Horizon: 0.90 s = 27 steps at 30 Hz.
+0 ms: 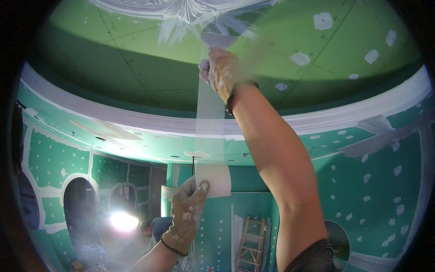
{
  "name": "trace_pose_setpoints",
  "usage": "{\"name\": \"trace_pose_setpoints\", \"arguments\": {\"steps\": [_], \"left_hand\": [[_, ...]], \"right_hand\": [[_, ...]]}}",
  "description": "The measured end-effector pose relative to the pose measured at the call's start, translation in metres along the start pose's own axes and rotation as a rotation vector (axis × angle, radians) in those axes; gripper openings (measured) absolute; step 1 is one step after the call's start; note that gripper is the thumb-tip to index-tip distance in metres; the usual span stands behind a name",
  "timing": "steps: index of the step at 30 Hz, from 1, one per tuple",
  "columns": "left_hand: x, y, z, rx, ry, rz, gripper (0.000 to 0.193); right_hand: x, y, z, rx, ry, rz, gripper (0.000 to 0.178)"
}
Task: The recorder applies joint tape and compound to a curved ceiling area and molding.
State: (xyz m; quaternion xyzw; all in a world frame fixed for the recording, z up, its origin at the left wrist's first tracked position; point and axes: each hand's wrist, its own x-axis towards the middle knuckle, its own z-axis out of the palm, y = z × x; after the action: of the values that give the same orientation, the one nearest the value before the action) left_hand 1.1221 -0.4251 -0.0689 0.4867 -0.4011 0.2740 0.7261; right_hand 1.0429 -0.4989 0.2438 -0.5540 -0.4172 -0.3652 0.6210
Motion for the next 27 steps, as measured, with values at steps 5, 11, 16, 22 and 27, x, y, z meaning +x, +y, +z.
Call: {"name": "trace_pose_setpoints", "arguments": {"steps": [5,11,16,22,27], "left_hand": [[0.001,0.0,0.003,-0.012,0.031,-0.001,0.041],[0.013,0.006,0.005,0.234,0.076,0.014,0.041],[0.029,-0.006,0.006,0.215,0.11,0.057,0.042],[0.041,-0.014,0.003,0.255,0.127,0.092,0.043],[0.044,-0.018,0.004,0.183,0.123,0.117,0.044]], "right_hand": [[-0.002,0.002,0.005,0.061,-0.017,-0.036,0.023],[0.012,0.0,-0.003,-0.06,0.063,0.071,0.021],[0.01,0.006,-0.014,-0.073,-0.042,-0.021,0.019],[0.017,0.014,-0.014,-0.081,-0.001,0.045,0.019],[0.026,0.017,-0.015,-0.026,0.024,0.044,0.02]]}}
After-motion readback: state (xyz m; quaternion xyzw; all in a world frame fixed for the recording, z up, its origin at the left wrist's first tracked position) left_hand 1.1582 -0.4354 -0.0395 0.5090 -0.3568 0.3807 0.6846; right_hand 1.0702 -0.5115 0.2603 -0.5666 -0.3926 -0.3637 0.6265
